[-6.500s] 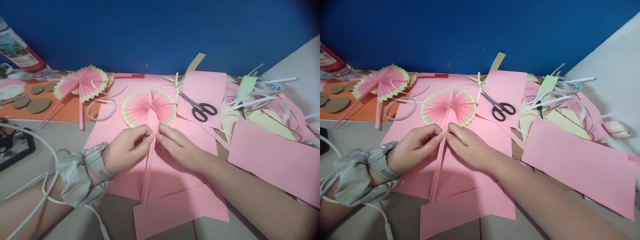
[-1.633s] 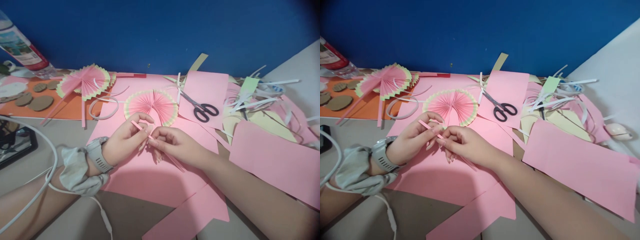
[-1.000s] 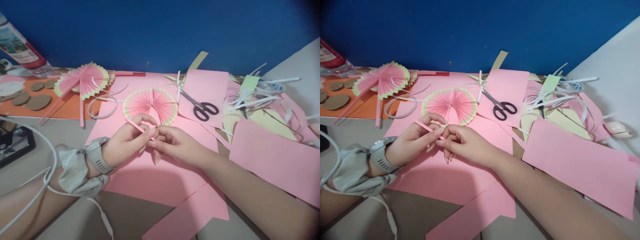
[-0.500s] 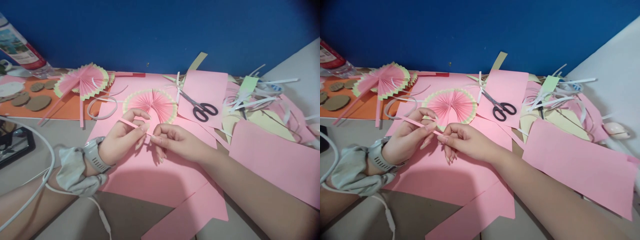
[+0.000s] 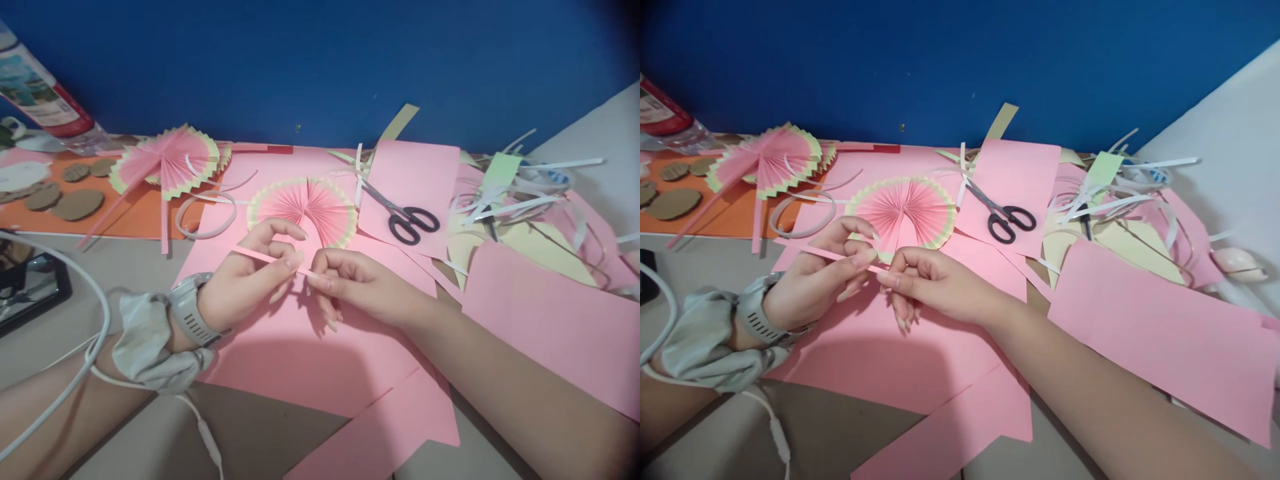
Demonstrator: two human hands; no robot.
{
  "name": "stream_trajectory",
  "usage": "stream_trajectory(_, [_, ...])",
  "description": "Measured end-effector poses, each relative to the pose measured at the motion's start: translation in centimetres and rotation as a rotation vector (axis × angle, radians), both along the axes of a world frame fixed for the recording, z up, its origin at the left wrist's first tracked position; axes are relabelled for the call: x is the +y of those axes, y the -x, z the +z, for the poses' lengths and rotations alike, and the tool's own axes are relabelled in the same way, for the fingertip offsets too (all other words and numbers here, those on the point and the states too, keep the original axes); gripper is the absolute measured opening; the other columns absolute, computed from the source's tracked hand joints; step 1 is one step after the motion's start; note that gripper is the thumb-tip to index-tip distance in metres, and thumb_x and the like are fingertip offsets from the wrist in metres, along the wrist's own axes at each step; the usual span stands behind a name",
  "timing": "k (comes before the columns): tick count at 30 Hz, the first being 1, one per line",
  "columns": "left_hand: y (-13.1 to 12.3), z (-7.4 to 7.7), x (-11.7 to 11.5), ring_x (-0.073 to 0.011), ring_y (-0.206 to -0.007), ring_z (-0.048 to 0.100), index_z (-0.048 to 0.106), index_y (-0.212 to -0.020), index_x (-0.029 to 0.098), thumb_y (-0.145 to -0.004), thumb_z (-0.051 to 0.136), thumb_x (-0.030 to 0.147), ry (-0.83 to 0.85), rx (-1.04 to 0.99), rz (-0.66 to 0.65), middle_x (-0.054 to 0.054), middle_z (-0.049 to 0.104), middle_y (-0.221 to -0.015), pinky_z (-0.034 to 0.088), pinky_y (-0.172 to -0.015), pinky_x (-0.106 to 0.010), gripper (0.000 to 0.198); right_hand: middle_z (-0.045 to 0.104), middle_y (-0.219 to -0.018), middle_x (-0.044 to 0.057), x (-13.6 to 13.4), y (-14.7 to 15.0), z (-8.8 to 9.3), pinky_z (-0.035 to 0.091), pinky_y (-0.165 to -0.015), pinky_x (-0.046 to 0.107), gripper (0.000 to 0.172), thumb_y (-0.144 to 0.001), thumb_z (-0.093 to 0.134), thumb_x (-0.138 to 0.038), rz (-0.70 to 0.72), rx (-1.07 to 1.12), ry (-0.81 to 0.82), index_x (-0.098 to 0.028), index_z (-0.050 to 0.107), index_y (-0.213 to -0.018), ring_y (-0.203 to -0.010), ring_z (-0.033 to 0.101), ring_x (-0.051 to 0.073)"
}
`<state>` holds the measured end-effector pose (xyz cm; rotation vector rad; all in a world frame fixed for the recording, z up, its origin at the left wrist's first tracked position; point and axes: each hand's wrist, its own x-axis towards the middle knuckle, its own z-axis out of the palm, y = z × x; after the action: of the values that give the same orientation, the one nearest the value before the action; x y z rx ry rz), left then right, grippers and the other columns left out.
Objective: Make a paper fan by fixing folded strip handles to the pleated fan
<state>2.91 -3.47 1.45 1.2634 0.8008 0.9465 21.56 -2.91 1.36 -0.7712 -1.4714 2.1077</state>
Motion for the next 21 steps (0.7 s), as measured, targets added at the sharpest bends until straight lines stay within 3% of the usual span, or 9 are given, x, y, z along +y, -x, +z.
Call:
stream_trajectory(3, [-0.04, -0.06, -0.13, -0.0058, -0.035, 0.037, 0.049, -0.096, 0.022, -0.087, 0.056, 0.026, -0.020, 0.015, 0.020, 0.010, 0.044, -0.046, 0.031, -0.037, -0.016, 0.012, 0.059, -0.052, -0.004, 0.03, -0.02, -0.03, 0.044, -0.053, 0.024, 0.027, -0.092, 0.055, -0.036, 0.003, 0.008, 0.005, -0.018, 0.045, -0.074, -0.047, 0.057, 0.010])
stream_trajectory(8, [-0.22, 0.10, -0.30, -0.0078, -0.043, 0.046, 0.048, -0.100, 0.020, -0.089, 0.053, 0.026, -0.010, 0.102, -0.088, 0.008, 0.050, -0.052, 0.041, -0.045, -0.019, 0.014, 0.060, -0.055, -0.003, -0.19, 0.16, -0.15, 0.045, -0.056, 0.023, 0.022, -0.093, 0.053, -0.033, 0.004, -0.020, 0.009, -0.017, 0.048, -0.079, -0.052, 0.059, 0.011])
stream_trajectory(14, [0.16, -0.37, 0.12, -0.0063, -0.033, 0.036, 0.047, -0.098, 0.021, -0.088, 0.052, 0.024, -0.005, 0.031, 0.032, 0.012, 0.042, -0.044, 0.032, -0.038, -0.018, 0.012, 0.061, -0.057, -0.001, -0.17, 0.15, -0.15, 0.043, -0.054, 0.023, 0.025, -0.096, 0.046, -0.036, -0.009, -0.044, -0.028, -0.016, 0.049, -0.081, -0.054, 0.059, 0.012])
stream_trajectory(21, [-0.17, 0.05, -0.19, -0.0072, -0.042, 0.046, 0.047, -0.100, 0.020, -0.088, 0.051, 0.022, 0.011, 0.100, -0.089, 0.009, 0.049, -0.051, 0.040, -0.046, -0.018, 0.012, 0.058, -0.055, -0.003, -0.26, 0.26, -0.20, 0.045, -0.059, 0.024, 0.023, -0.095, 0.050, -0.032, 0.002, -0.022, -0.046, -0.017, 0.047, -0.078, -0.055, 0.059, 0.011])
